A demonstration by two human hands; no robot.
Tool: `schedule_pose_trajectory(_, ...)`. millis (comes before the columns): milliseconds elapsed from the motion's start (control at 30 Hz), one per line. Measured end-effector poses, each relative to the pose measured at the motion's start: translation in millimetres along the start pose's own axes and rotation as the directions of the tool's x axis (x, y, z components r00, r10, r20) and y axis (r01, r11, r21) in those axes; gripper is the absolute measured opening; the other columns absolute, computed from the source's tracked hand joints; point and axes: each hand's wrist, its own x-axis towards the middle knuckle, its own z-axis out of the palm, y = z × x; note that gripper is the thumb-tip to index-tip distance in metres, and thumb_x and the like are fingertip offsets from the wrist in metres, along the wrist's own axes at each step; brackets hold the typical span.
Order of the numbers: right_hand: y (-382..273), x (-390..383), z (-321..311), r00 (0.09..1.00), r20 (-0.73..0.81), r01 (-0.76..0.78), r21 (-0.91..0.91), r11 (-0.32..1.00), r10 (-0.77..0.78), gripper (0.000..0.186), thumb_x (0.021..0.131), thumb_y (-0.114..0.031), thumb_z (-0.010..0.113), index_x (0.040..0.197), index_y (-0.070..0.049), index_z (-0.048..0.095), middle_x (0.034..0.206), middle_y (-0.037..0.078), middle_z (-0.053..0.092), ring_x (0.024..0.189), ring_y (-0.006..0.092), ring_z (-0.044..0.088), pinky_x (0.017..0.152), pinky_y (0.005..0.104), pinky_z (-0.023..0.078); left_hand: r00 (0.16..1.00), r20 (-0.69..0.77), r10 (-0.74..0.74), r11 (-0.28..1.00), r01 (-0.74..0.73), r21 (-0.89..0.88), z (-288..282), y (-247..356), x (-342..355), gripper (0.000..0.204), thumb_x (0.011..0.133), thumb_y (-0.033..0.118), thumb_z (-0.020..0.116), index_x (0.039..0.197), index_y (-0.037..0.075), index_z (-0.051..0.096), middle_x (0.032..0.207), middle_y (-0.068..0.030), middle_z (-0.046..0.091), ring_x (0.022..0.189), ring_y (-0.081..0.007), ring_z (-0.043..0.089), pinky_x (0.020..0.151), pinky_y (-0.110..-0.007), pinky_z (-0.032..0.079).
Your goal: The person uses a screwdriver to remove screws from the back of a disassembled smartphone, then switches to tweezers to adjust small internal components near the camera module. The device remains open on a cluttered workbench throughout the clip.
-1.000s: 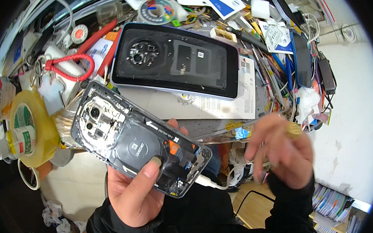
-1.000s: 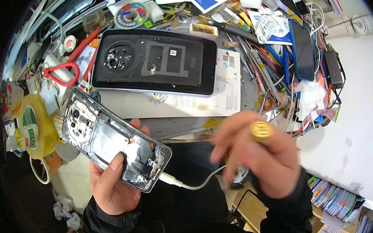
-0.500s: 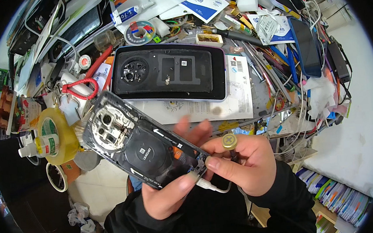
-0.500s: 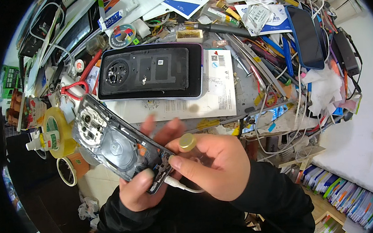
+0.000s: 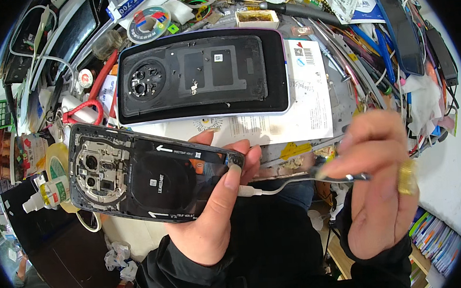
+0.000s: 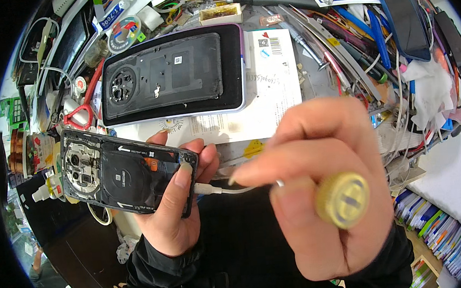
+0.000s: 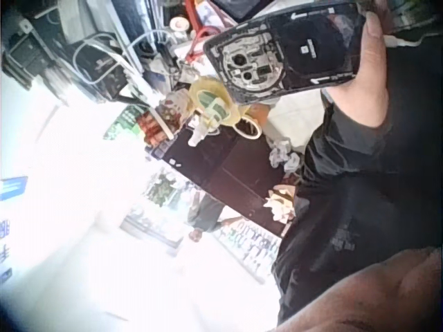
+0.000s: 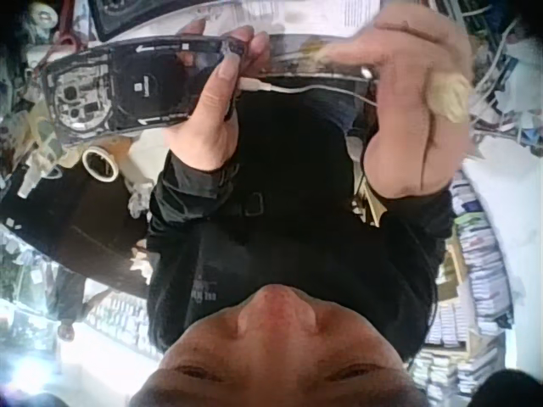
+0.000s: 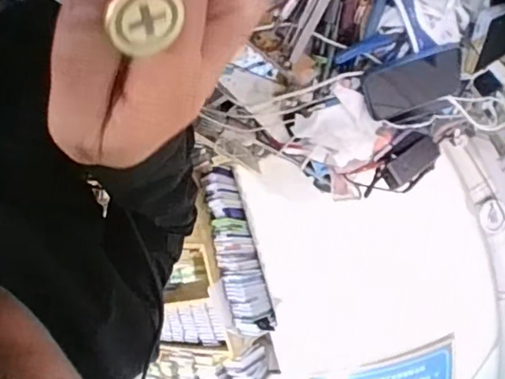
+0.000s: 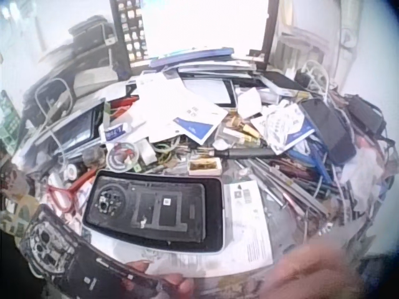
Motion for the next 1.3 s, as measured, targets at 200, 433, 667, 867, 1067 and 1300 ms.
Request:
schedule_pose_trajectory(200, 14, 0, 5, 1.0, 0.018, -0.018, 0.197, 0.98, 0.015, 0.032, 0.11, -0.023, 0.043, 0.128, 0.003, 0.042, 0.097, 0.026, 0.071, 0.069, 0.0235, 0.074, 0.068, 0.0333, 0.062, 0.993, -0.117, -0.034, 0.998, 0.041, 0.057, 9, 0, 0, 0.061, 0.098, -0.003, 0.063, 0.151, -0.006, 0.033, 0.125, -0.0282, 0.065, 0.116, -0.0358, 0.069, 0.102, -0.047, 0.057)
schedule_pose_trajectory(433, 18, 0, 16, 1.0, -0.003, 0.024, 0.2, 0.98, -0.024, 0.031, 0.11, -0.018, 0.041, 0.131, 0.005, 0.035, 0.102, 0.029, 0.071, 0.082, 0.0305, 0.076, 0.072, 0.0369, 0.065, 0.985, -0.175, 0.004, 0.99, 0.021, 0.142, 15, -3, 1, 0.064, 0.095, 0.0, 0.064, 0.152, -0.006, 0.033, 0.124, -0.0275, 0.067, 0.114, -0.0352, 0.069, 0.096, -0.043, 0.058)
schedule_pose_trajectory(667, 15, -2, 24, 0.999, -0.047, -0.009, 0.223, 0.975, 0.02, 0.028, 0.11, -0.019, 0.044, 0.125, 0.004, 0.038, 0.102, 0.029, 0.071, 0.086, 0.032, 0.076, 0.072, 0.0374, 0.065, 0.984, -0.173, 0.034, 0.985, -0.004, 0.171, 14, -6, 2, 0.066, 0.093, 0.001, 0.064, 0.151, -0.006, 0.034, 0.122, -0.0277, 0.068, 0.111, -0.0348, 0.071, 0.091, -0.039, 0.059)
schedule_pose_trajectory(867, 14, 3, 16, 0.999, 0.024, 0.017, 0.183, 0.983, -0.022, 0.023, 0.109, -0.017, 0.045, 0.12, 0.003, 0.042, 0.102, 0.029, 0.072, 0.088, 0.0318, 0.076, 0.073, 0.0367, 0.064, 0.984, -0.174, 0.045, 0.99, -0.021, 0.141, 13, -7, 1, 0.066, 0.092, 0.0, 0.066, 0.15, -0.007, 0.036, 0.121, -0.028, 0.068, 0.11, -0.0356, 0.071, 0.089, -0.039, 0.059)
schedule_pose_trajectory(1067, 14, 1, 14, 0.999, 0.013, 0.05, 0.104, 0.993, -0.051, 0.021, 0.108, -0.015, 0.046, 0.118, 0.003, 0.043, 0.1, 0.029, 0.072, 0.088, 0.0315, 0.076, 0.075, 0.036, 0.064, 0.98, -0.196, 0.043, 0.993, -0.02, 0.119, 14, -7, 1, 0.065, 0.092, 0.001, 0.068, 0.148, -0.007, 0.038, 0.12, -0.0276, 0.068, 0.108, -0.0359, 0.071, 0.089, -0.04, 0.06)
schedule_pose_trajectory(1300, 9, 11, 8, 0.972, 0.134, 0.195, -0.021, 0.981, -0.191, 0.025, 0.101, -0.006, 0.051, 0.122, 0.005, 0.046, 0.099, 0.03, 0.071, 0.085, 0.0337, 0.076, 0.079, 0.0391, 0.063, 0.989, -0.145, 0.018, 0.995, -0.004, 0.099, 9, -7, 0, 0.063, 0.094, -0.001, 0.066, 0.149, -0.007, 0.037, 0.123, -0.0271, 0.067, 0.112, -0.0348, 0.069, 0.093, -0.042, 0.058)
